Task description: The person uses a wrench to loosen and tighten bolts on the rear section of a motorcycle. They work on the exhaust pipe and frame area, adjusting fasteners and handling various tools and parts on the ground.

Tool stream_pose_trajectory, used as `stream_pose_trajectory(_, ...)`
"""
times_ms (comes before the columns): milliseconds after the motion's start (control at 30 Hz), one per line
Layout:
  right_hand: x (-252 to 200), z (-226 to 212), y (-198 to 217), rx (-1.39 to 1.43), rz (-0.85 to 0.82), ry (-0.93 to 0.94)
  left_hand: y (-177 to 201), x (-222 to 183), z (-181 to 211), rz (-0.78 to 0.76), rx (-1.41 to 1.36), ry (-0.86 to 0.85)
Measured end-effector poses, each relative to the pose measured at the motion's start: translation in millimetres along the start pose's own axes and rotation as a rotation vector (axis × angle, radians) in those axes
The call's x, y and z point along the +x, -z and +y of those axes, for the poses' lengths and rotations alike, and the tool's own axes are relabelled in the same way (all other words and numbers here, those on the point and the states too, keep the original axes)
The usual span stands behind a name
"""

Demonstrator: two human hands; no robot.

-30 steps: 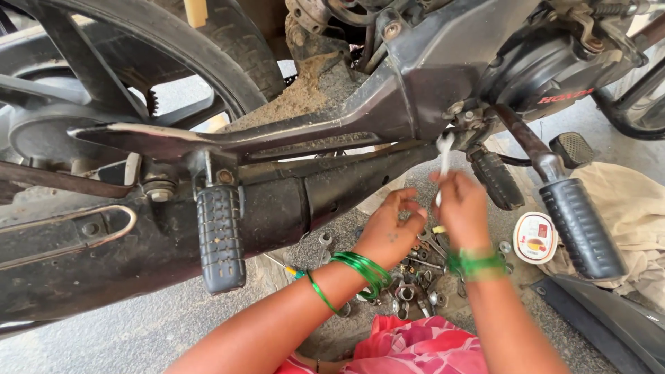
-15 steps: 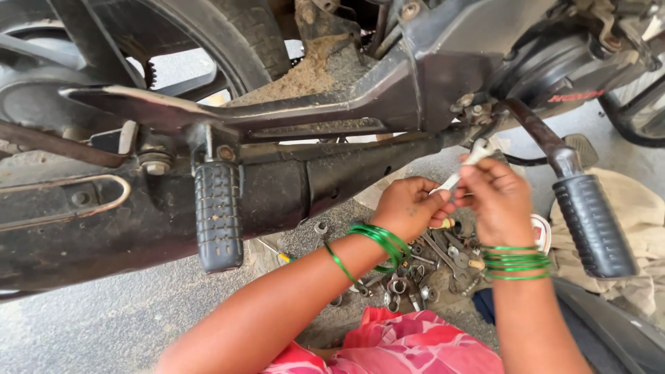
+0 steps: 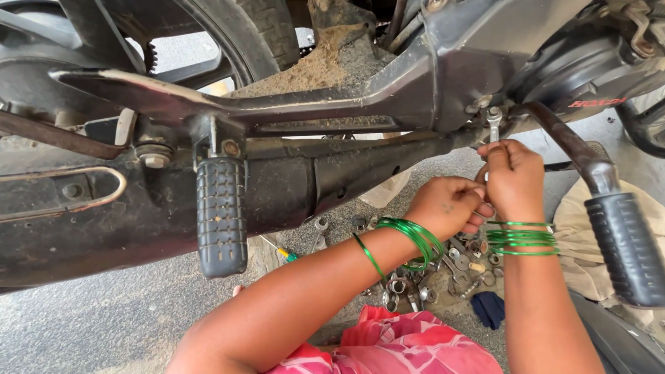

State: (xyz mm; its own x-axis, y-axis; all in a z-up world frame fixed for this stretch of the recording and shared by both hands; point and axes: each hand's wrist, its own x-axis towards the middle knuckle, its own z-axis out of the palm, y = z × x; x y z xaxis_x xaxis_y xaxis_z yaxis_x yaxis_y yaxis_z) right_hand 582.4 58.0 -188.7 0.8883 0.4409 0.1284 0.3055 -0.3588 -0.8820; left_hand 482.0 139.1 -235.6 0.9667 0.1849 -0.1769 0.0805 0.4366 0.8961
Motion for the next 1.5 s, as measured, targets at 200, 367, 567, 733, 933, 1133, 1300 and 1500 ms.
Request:
stream_pose_trajectory(200, 3, -11, 13, 0.104, -0.019, -0.148, 2, -13, 9, -0.065, -0.006, -0.022)
stream_pose_trajectory(367, -1, -28, 22, 0.115, -0.066, -0.248, 10, -11, -3, -0.044, -0.023, -0.003)
stream_pose_trajectory(567, 2, -25, 32, 0.095, -0.119, -0.198, 9, -17, 3, -0.026, -0.026, 0.003)
stream_pose_trajectory(733, 6, -28, 33, 0.086, -0.125, -0.226, 18, -24, 4, -0.013, -0.003, 0.028)
stream_pose_trajectory(933, 18, -20, 40, 0.060, -0.176, -0.324, 17, -26, 9, -0.005, 0.029, 0.045)
stream_pose_trajectory(1133, 13, -17, 31, 0.121, -0.147, -0.354, 13, -24, 2, -0.009, 0.057, 0.046)
stream_pose_trajectory(1300, 3, -5, 15, 0.202, -0.026, -0.172, 11, -37, 9, 0.034, 0.082, 0.007)
stream_pose_trajectory(1500, -7, 1, -4, 0.230, 0.082, -0.195, -2, -48, 18, 0.141, 0.083, -0.024)
